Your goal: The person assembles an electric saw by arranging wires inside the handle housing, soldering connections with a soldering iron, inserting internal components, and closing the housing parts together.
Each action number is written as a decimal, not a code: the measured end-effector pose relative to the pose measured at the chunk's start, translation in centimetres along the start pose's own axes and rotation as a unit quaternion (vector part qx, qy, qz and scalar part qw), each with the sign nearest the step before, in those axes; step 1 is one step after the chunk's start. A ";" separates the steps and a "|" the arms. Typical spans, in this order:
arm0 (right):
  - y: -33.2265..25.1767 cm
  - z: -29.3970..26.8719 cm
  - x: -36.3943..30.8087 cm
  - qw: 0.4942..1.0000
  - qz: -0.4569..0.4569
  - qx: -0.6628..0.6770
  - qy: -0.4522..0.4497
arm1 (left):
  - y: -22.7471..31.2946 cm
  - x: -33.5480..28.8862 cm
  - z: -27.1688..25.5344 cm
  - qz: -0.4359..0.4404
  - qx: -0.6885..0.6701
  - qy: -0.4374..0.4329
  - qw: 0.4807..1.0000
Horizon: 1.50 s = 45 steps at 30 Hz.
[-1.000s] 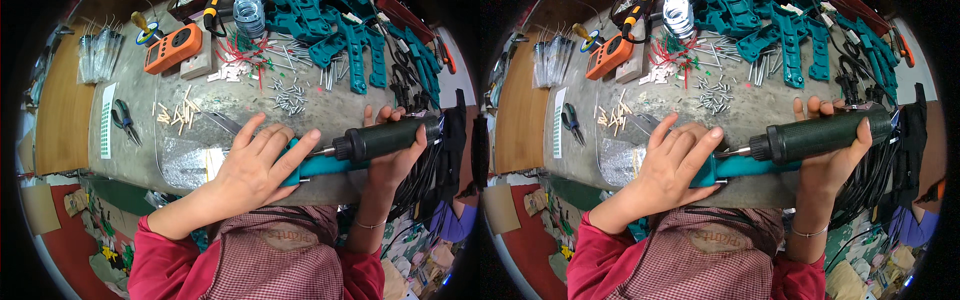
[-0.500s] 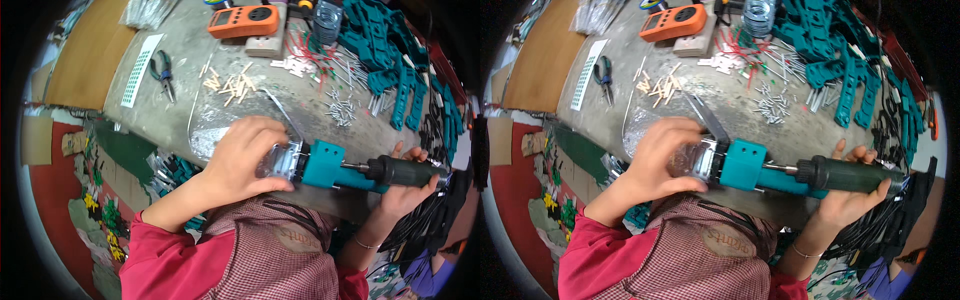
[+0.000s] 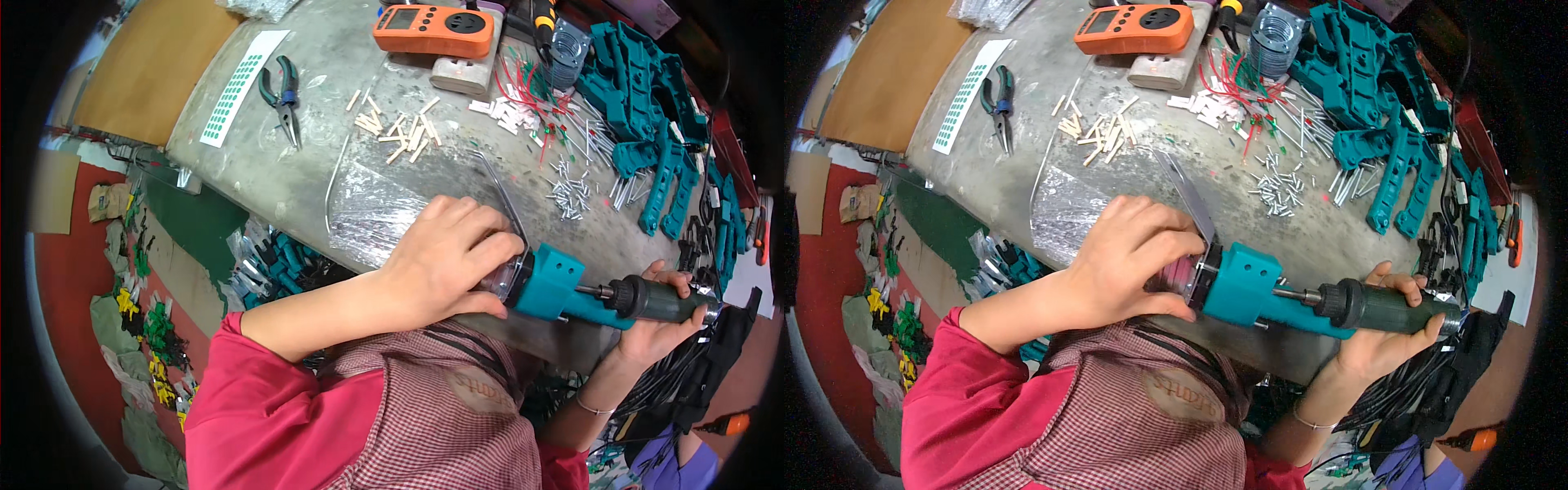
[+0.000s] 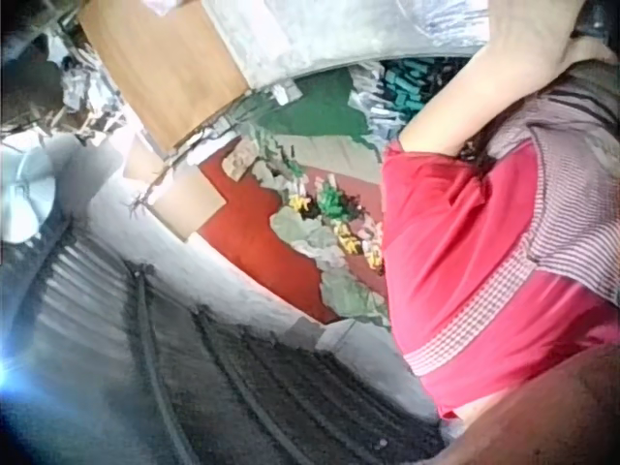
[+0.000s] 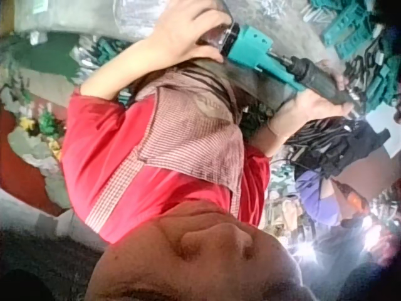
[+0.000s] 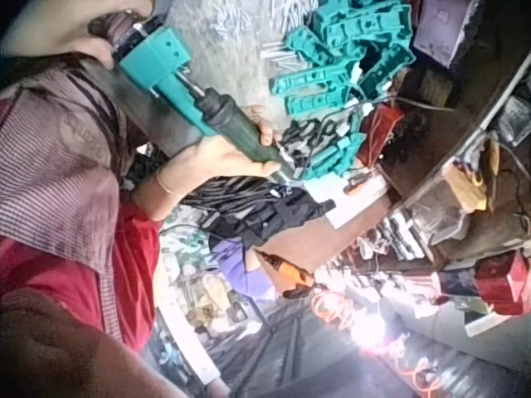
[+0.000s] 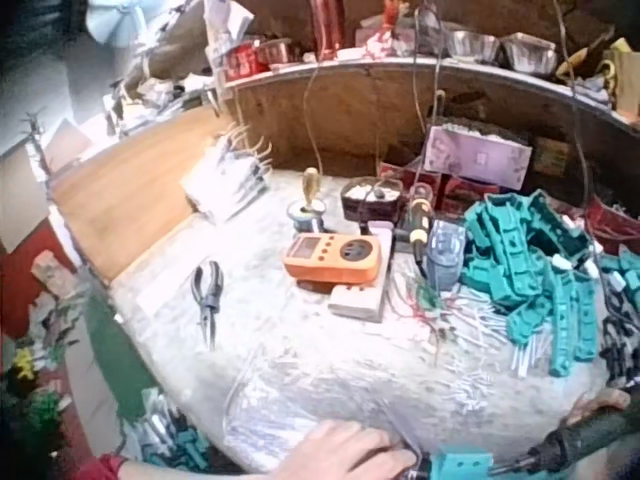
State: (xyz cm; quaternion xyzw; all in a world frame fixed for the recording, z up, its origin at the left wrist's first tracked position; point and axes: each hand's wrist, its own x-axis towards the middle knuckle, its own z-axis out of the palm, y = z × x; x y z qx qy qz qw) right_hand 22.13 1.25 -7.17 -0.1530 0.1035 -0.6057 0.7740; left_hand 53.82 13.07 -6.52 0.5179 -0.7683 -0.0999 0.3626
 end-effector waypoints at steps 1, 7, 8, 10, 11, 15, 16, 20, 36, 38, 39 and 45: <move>0.1 0.0 0.1 1.000 -0.003 -0.003 0.006 | 0.0 0.1 0.0 0.001 -0.005 0.000 1.000; -0.1 0.5 0.6 0.998 -0.023 -0.043 0.025 | -0.4 1.0 -0.2 -0.014 -0.047 -0.024 0.999; -0.1 0.7 0.7 0.998 -0.023 -0.044 0.027 | -0.4 1.1 -0.2 -0.022 -0.061 -0.025 0.998; -0.2 1.4 0.9 0.996 -0.026 -0.079 0.027 | -0.4 1.1 -0.2 -0.030 -0.078 -0.028 0.996; -0.2 1.7 1.0 0.996 -0.029 -0.081 0.029 | -0.5 1.2 -0.1 -0.033 -0.083 -0.028 0.996; -0.2 2.4 1.3 0.994 -0.022 -0.100 0.025 | -0.6 1.3 -0.1 -0.038 -0.097 -0.026 0.994; -0.2 2.5 1.3 0.993 -0.026 -0.111 0.029 | -0.6 1.3 -0.1 -0.038 -0.098 -0.027 0.994; -0.1 2.8 1.3 0.992 -0.042 -0.115 0.029 | -0.4 1.3 -0.2 -0.032 -0.085 -0.040 0.995; -0.6 2.5 -3.9 0.985 -0.162 -0.063 -0.019 | 0.8 0.4 -0.3 0.028 0.064 -0.062 0.996; -0.3 2.3 -4.0 0.984 -0.165 -0.058 -0.016 | 0.6 0.4 -0.3 0.022 0.054 -0.057 0.997; -0.1 2.3 -4.0 0.983 -0.171 -0.059 -0.016 | 0.6 0.4 -0.3 0.021 0.056 -0.056 0.997; 0.1 2.1 -4.2 0.985 -0.167 -0.043 -0.013 | 0.4 0.4 -0.4 0.026 0.048 -0.046 0.997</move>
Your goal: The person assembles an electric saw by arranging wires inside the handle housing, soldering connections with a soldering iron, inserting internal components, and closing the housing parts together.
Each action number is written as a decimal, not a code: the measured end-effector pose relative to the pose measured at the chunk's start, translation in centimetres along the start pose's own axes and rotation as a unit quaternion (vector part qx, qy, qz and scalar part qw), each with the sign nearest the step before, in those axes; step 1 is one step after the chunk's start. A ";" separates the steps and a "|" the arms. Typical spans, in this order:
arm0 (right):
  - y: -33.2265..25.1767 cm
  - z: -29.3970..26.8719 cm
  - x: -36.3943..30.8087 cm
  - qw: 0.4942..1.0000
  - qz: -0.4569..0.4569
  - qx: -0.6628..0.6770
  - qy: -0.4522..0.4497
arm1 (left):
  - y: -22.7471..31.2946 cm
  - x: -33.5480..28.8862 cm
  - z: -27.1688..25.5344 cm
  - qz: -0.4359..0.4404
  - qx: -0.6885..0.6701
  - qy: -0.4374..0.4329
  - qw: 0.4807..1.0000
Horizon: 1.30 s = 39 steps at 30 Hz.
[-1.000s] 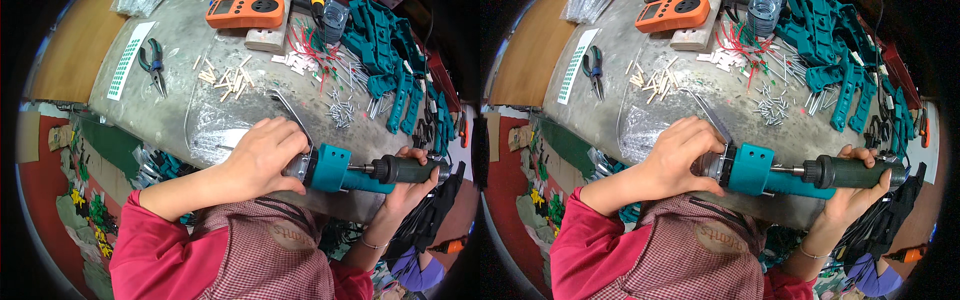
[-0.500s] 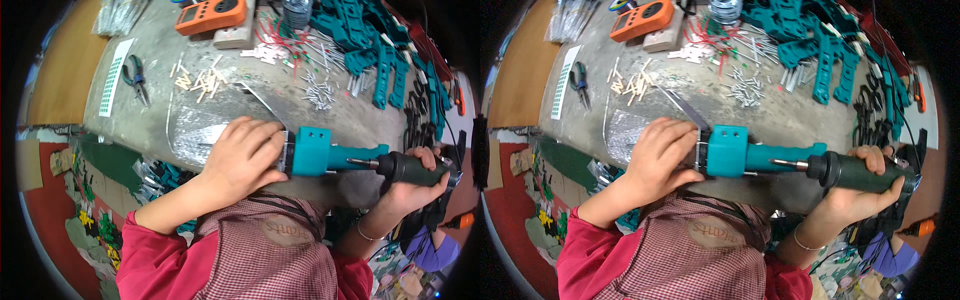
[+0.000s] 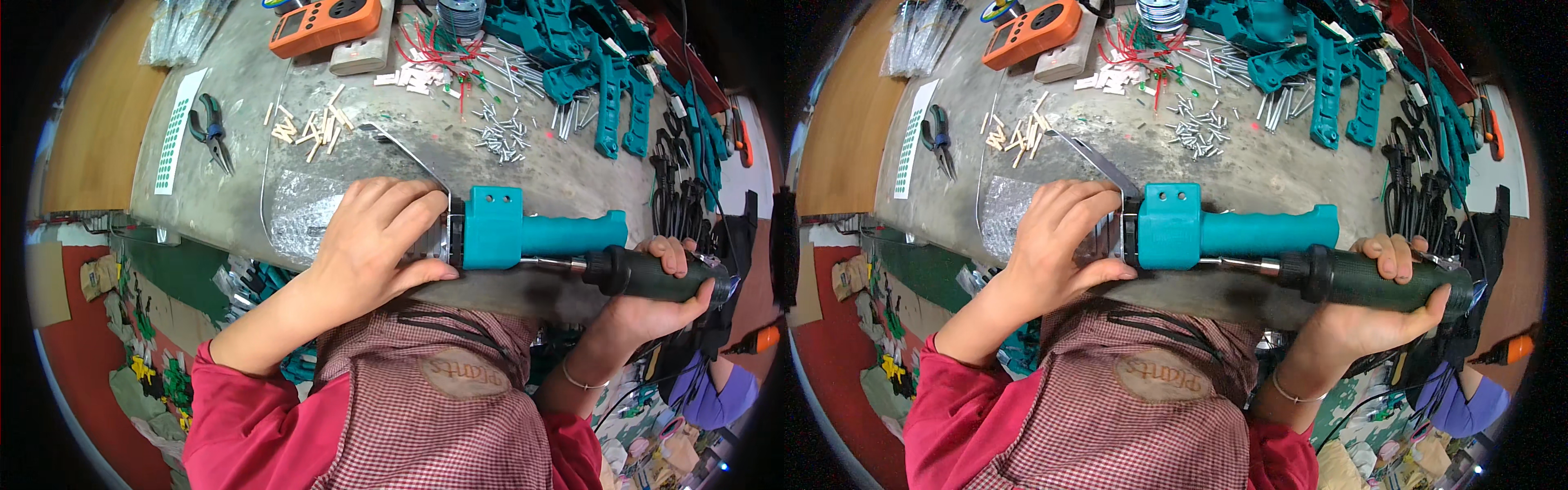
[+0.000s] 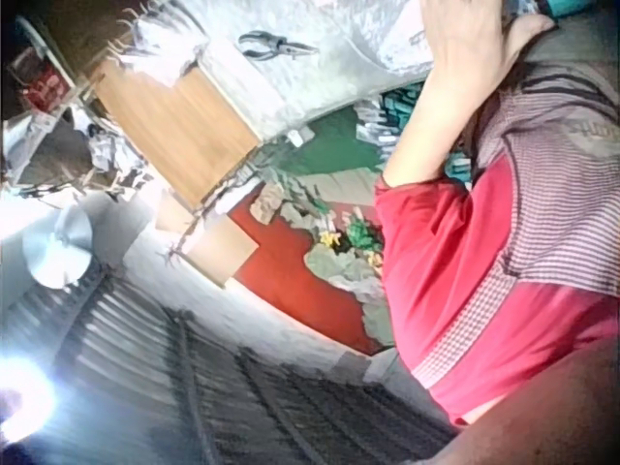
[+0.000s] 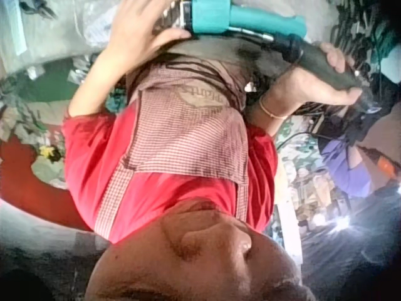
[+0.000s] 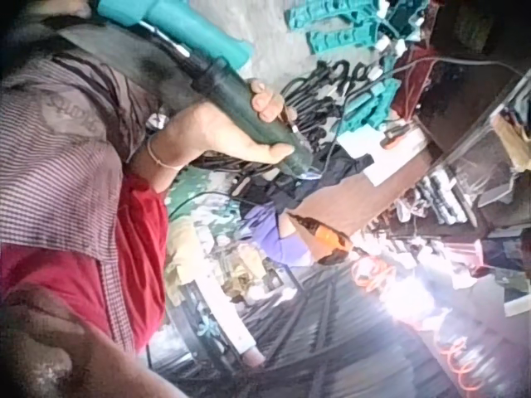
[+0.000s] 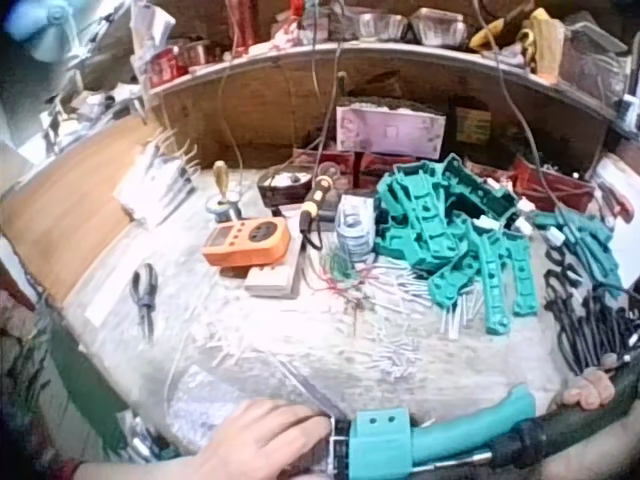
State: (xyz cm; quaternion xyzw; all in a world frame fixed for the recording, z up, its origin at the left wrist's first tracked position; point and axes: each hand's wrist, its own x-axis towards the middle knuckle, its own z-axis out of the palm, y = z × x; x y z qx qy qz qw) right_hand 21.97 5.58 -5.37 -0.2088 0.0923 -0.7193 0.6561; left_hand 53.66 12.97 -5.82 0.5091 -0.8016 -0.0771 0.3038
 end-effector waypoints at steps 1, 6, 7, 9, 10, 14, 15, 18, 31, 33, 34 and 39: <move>-0.1 -0.1 0.1 1.000 0.002 0.001 -0.001 | 0.0 0.1 -0.1 -0.002 0.002 0.001 1.000; -0.1 -0.3 0.2 1.000 -0.003 -0.009 0.013 | -0.3 -0.1 -0.2 -0.007 0.004 -0.023 1.000; -0.1 -0.3 0.3 1.000 0.001 -0.008 0.013 | -0.2 -0.2 -0.3 -0.007 0.004 -0.023 1.000; -0.2 -0.6 0.3 1.000 0.005 0.006 0.017 | 0.0 -0.2 -0.4 -0.023 0.018 -0.043 0.999; -0.3 -0.8 0.4 1.000 0.010 0.021 0.021 | 0.0 -0.1 -0.3 -0.023 0.018 -0.044 0.999; -0.6 -1.7 0.3 0.999 0.002 -0.002 0.039 | 0.1 0.0 -0.2 -0.028 0.007 -0.048 0.998; -0.4 -1.6 0.3 0.999 0.004 -0.001 0.038 | 0.1 -0.1 -0.2 -0.027 0.008 -0.047 0.998; -0.2 -0.9 0.1 0.999 -0.013 -0.008 0.045 | 0.1 -0.1 -0.1 -0.025 0.011 -0.048 0.998; 0.5 -0.4 0.1 0.997 0.002 0.044 0.061 | 0.3 -0.1 0.1 -0.024 0.017 -0.051 0.998; 1.1 -0.2 0.0 0.997 0.010 0.044 0.069 | 0.3 0.0 0.3 -0.018 -0.001 -0.046 0.999; 1.4 0.0 -0.1 0.997 0.008 0.043 0.071 | 0.3 -0.1 0.3 -0.016 -0.001 -0.044 0.999; 1.3 -0.3 -0.1 0.997 0.009 0.039 0.061 | 0.4 -0.1 0.4 -0.022 -0.001 -0.042 0.999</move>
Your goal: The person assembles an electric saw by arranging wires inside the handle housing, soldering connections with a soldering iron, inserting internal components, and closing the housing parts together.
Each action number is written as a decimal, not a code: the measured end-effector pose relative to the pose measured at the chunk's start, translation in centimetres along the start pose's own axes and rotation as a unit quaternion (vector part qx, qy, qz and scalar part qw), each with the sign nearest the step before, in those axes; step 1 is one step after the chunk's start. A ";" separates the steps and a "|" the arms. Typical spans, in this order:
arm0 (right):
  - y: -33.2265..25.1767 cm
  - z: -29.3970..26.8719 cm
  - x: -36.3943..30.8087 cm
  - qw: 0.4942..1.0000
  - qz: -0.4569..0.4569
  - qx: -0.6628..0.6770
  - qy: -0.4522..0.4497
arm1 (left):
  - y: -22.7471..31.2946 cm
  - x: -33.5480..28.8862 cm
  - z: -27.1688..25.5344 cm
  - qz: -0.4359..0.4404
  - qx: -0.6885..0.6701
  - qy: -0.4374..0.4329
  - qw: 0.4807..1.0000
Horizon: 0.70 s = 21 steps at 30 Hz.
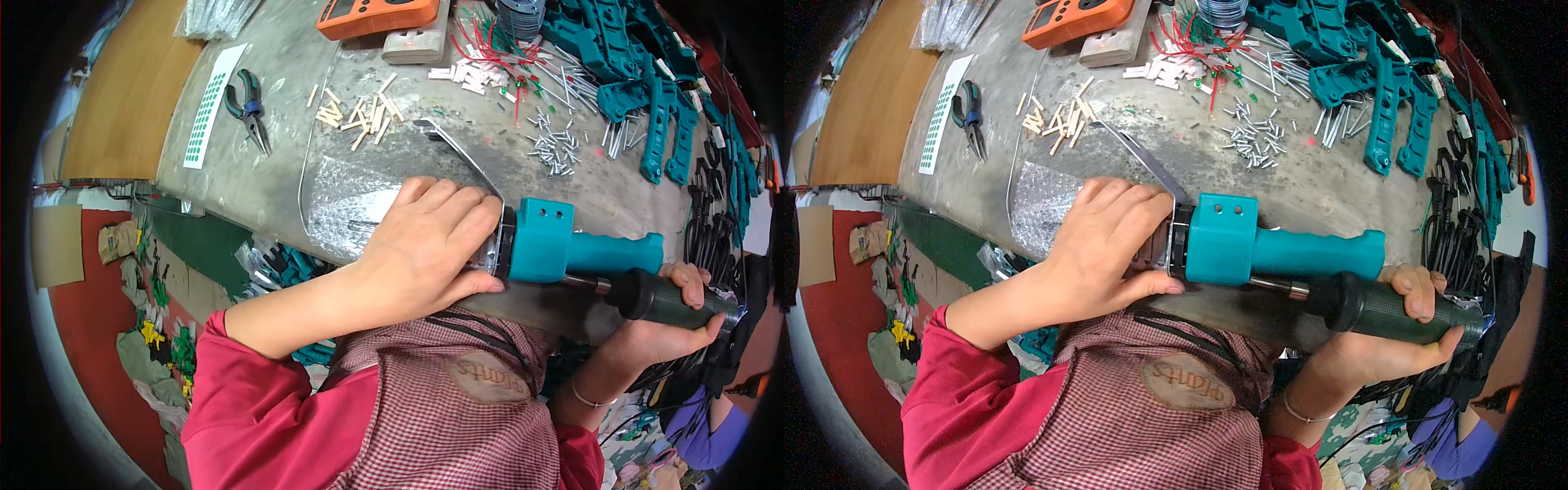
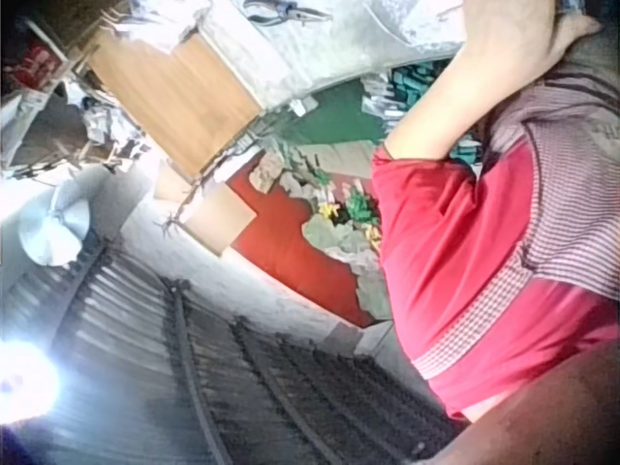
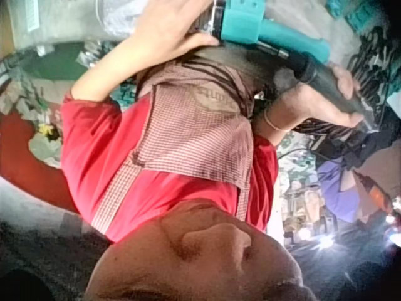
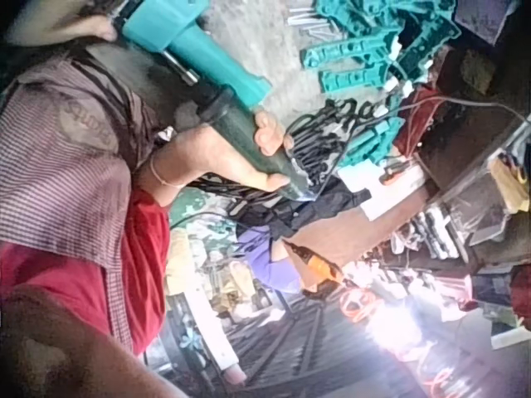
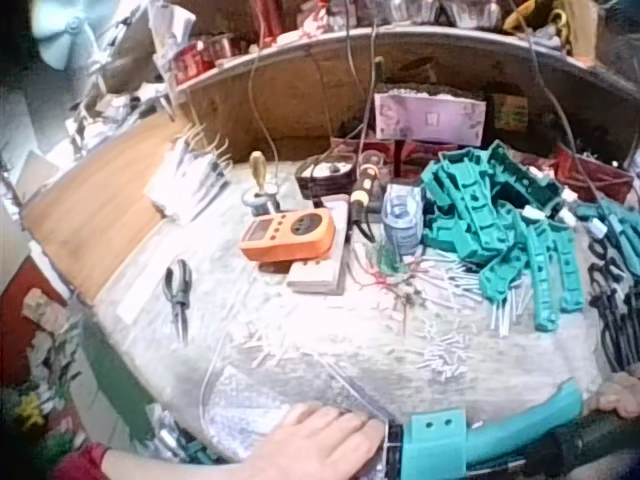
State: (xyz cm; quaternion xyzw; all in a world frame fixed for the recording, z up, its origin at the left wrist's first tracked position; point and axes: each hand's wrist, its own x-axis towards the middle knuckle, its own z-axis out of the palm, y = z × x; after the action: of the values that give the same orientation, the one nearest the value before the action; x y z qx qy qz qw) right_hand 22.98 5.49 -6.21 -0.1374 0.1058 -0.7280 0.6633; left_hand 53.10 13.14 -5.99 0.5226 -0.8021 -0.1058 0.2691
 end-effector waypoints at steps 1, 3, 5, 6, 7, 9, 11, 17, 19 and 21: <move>0.0 0.0 -0.1 1.000 0.002 0.000 0.001 | 0.0 0.0 0.0 -0.001 -0.002 0.004 1.000; 0.1 0.1 -0.1 1.000 -0.009 -0.024 -0.012 | -0.1 0.0 0.1 0.001 -0.005 0.007 1.000; 0.2 0.0 -0.2 1.000 -0.007 -0.020 -0.005 | -0.1 0.1 0.2 0.003 -0.008 0.011 1.000; 0.2 0.0 -0.1 1.000 -0.006 -0.015 0.002 | -0.1 0.1 0.2 0.002 -0.010 0.012 1.000; 0.3 0.1 -0.1 1.000 -0.006 -0.015 0.002 | -0.2 0.2 0.1 0.001 -0.012 0.013 1.000; 0.1 0.3 -0.4 1.000 -0.003 -0.020 -0.015 | -0.1 0.2 0.1 0.002 -0.011 0.012 1.000; 0.1 0.1 -0.3 0.999 -0.016 -0.037 -0.006 | -0.2 0.4 0.1 0.008 -0.006 0.016 1.000; -4.8 3.6 1.4 0.968 0.100 -0.229 -0.018 | -0.1 0.5 -1.4 0.004 0.007 -0.025 1.000; -9.4 4.7 2.6 0.922 0.106 -0.366 -0.075 | -0.2 -0.3 -2.5 0.004 0.037 -0.044 0.998; -13.3 5.1 4.1 0.849 0.028 -0.526 -0.034 | -0.6 -1.2 -2.4 -0.004 0.054 -0.056 0.997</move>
State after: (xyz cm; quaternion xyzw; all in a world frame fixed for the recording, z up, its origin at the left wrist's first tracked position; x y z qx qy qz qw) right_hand 11.91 2.83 3.28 -0.4874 0.4538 -0.5392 0.5155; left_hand 55.23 14.25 -4.69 0.5326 -0.8183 -0.0925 0.1952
